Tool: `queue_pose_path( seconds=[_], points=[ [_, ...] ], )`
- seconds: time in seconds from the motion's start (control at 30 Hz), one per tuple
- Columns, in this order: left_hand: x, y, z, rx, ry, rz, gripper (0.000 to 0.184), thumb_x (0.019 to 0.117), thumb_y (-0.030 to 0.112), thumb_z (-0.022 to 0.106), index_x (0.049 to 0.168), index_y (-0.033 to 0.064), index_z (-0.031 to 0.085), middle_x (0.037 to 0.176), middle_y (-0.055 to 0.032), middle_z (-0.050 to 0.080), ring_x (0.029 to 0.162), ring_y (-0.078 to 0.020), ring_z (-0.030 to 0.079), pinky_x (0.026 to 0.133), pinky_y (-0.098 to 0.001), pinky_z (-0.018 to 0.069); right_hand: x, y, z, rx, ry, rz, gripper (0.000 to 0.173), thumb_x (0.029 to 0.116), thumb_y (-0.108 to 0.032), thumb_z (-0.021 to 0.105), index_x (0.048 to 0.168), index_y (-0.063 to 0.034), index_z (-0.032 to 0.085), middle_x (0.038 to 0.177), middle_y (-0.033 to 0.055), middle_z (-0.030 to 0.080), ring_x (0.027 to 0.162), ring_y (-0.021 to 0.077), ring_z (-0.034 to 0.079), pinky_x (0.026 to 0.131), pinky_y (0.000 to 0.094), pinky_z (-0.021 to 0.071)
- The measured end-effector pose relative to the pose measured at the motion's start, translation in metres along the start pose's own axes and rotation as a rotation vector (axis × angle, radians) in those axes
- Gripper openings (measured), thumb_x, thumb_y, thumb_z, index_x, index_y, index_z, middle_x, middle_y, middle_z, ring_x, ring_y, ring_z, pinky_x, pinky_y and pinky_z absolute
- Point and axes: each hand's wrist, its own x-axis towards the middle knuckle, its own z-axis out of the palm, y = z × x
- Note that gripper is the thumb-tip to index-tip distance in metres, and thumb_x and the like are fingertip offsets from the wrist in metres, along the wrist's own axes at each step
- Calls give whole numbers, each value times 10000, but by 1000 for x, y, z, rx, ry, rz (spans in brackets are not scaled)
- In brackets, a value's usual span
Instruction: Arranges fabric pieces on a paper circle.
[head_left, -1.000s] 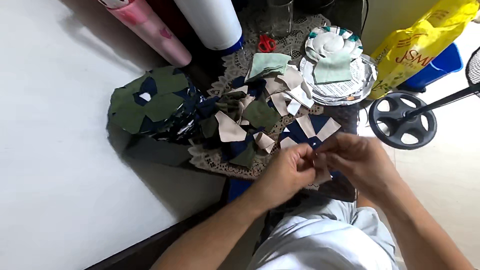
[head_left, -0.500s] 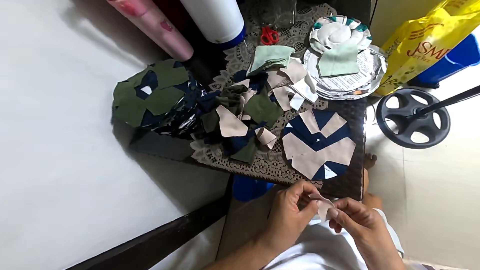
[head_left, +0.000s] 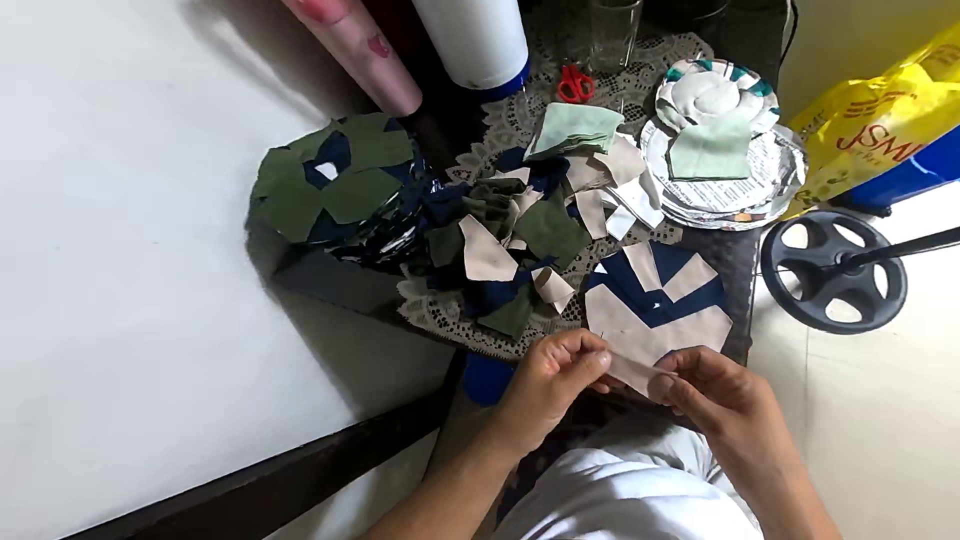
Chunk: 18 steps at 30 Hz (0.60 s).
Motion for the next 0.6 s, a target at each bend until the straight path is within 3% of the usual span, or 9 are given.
queue_pose_path(
  seconds=[0.1, 0.17, 0.27, 0.37, 0.5, 0.6],
  points=[
    [-3, -7, -24, -164, -371, -1, 238, 1030, 298, 601, 1003, 139, 776, 1244, -15, 721, 1172, -122, 664, 1012, -310, 538, -2, 1, -4, -185, -72, -318, 79, 936, -79, 662, 952, -91, 739, 997, -11, 709, 909, 2, 655, 766, 140, 555],
    [-3, -10, -29, -280, -455, -71, 290, 1040, 362, 576, 993, 166, 785, 1287, -18, 708, 1217, -139, 650, 1032, -325, 530, -3, -1, -5, -198, -134, -411, 71, 967, -169, 675, 929, -157, 734, 1162, 6, 662, 1111, 31, 600, 918, 155, 514],
    [-2, -8, -20, -356, -403, -191, 193, 1048, 280, 552, 1065, 175, 712, 1202, -6, 721, 1109, -138, 692, 947, -337, 579, -3, 2, -6, -42, -235, -382, 117, 982, -269, 680, 905, -208, 745, 1378, -22, 589, 1260, 45, 536, 1017, 191, 481],
    [1, -6, -14, -356, -503, -175, 231, 1014, 210, 619, 1218, 110, 657, 1162, 10, 711, 1077, -96, 673, 949, -294, 553, -4, 5, -6, 40, -267, -324, 116, 967, -279, 693, 895, -225, 765, 1443, -40, 567, 1307, 57, 515, 1036, 204, 474],
    [1, 5, -6, -204, -501, -173, 115, 935, 58, 682, 1037, 109, 672, 972, 80, 725, 905, 7, 681, 817, -189, 564, -4, 6, -4, 71, -276, -282, 125, 969, -278, 691, 884, -226, 766, 1433, -38, 582, 1311, 67, 528, 1050, 220, 479],
    [-3, 7, 1, -71, -331, -93, 91, 927, 8, 680, 988, 75, 675, 900, 85, 708, 814, 24, 659, 748, -168, 557, -8, 9, 3, 272, -195, -160, 171, 1023, -230, 614, 1063, -147, 757, 1289, -2, 678, 1175, 84, 635, 976, 242, 544]
  ],
)
